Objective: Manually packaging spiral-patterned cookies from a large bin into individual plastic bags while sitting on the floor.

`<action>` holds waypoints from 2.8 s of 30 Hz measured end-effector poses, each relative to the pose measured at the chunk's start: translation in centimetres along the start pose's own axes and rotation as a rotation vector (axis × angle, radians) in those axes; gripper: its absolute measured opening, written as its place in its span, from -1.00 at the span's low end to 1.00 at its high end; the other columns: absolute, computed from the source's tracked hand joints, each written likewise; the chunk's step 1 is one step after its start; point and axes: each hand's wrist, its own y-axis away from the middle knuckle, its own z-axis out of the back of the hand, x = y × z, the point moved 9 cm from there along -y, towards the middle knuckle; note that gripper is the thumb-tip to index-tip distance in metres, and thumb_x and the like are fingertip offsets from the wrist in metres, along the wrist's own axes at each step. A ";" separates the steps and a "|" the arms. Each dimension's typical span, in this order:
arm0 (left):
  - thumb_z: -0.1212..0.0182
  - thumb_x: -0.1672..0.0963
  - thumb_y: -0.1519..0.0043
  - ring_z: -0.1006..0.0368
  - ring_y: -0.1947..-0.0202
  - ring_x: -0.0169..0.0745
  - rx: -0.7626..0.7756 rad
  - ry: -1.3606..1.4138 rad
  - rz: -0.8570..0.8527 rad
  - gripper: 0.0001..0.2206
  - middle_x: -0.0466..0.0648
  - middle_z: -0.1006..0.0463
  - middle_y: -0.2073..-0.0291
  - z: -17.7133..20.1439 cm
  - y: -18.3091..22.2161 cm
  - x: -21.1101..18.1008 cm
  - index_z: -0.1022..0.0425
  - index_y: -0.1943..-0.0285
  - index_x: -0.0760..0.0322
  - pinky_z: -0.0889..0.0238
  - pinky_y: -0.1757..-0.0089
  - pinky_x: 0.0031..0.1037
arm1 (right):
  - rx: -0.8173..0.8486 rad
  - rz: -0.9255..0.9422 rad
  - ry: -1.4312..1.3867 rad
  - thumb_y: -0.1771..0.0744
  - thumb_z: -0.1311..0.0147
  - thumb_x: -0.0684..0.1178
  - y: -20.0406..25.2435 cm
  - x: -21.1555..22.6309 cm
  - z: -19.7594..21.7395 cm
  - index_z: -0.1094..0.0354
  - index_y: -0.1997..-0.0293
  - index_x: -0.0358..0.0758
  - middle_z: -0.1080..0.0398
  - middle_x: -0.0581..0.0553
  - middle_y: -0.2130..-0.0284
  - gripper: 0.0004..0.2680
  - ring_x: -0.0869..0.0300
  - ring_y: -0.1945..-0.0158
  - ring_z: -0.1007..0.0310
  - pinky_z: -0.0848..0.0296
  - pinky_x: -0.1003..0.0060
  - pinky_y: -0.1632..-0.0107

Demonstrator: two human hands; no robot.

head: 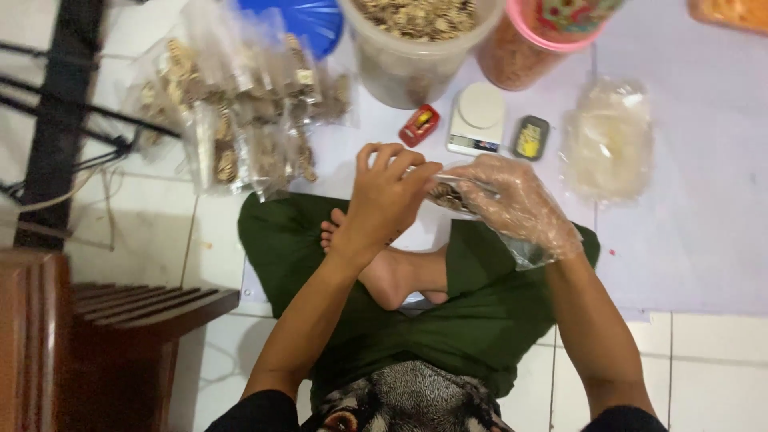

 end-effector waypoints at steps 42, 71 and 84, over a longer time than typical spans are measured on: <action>-0.39 0.05 -0.21 -0.58 0.13 0.44 0.256 -0.443 1.262 -0.68 0.26 -0.61 0.24 7.2 16.9 29.6 -0.45 -0.04 0.23 -0.43 0.15 0.16 | -0.110 -0.387 -0.156 -0.31 -0.26 -0.12 2.8 -10.4 -4.5 -0.50 -0.08 -0.29 -0.51 -0.33 0.21 -0.76 -0.01 0.11 -0.48 -0.48 0.14 0.06; -0.04 0.06 -0.39 -0.39 0.63 -0.19 0.357 0.340 0.116 -0.77 -0.14 -0.33 0.65 -9.1 2.1 -9.7 -0.39 0.33 0.16 -0.24 0.55 -0.47 | -0.950 -0.077 -1.604 -0.26 0.09 0.53 6.2 -19.0 -1.6 -0.26 -0.25 -0.01 -0.28 -0.25 -0.22 -0.44 -0.11 -0.36 -0.29 -0.19 -0.10 -0.48; -0.13 -0.25 -0.04 -0.43 0.52 -0.05 0.499 0.582 0.535 -0.41 -0.01 -0.50 0.41 -7.2 4.4 -8.2 -0.29 0.20 0.29 -0.32 0.34 -0.25 | -0.555 0.487 -1.373 -0.36 0.41 0.55 4.0 -7.3 1.0 -0.37 -0.37 -0.03 -0.36 -0.08 -0.32 -0.38 0.18 -0.51 -0.22 -0.04 0.21 -0.69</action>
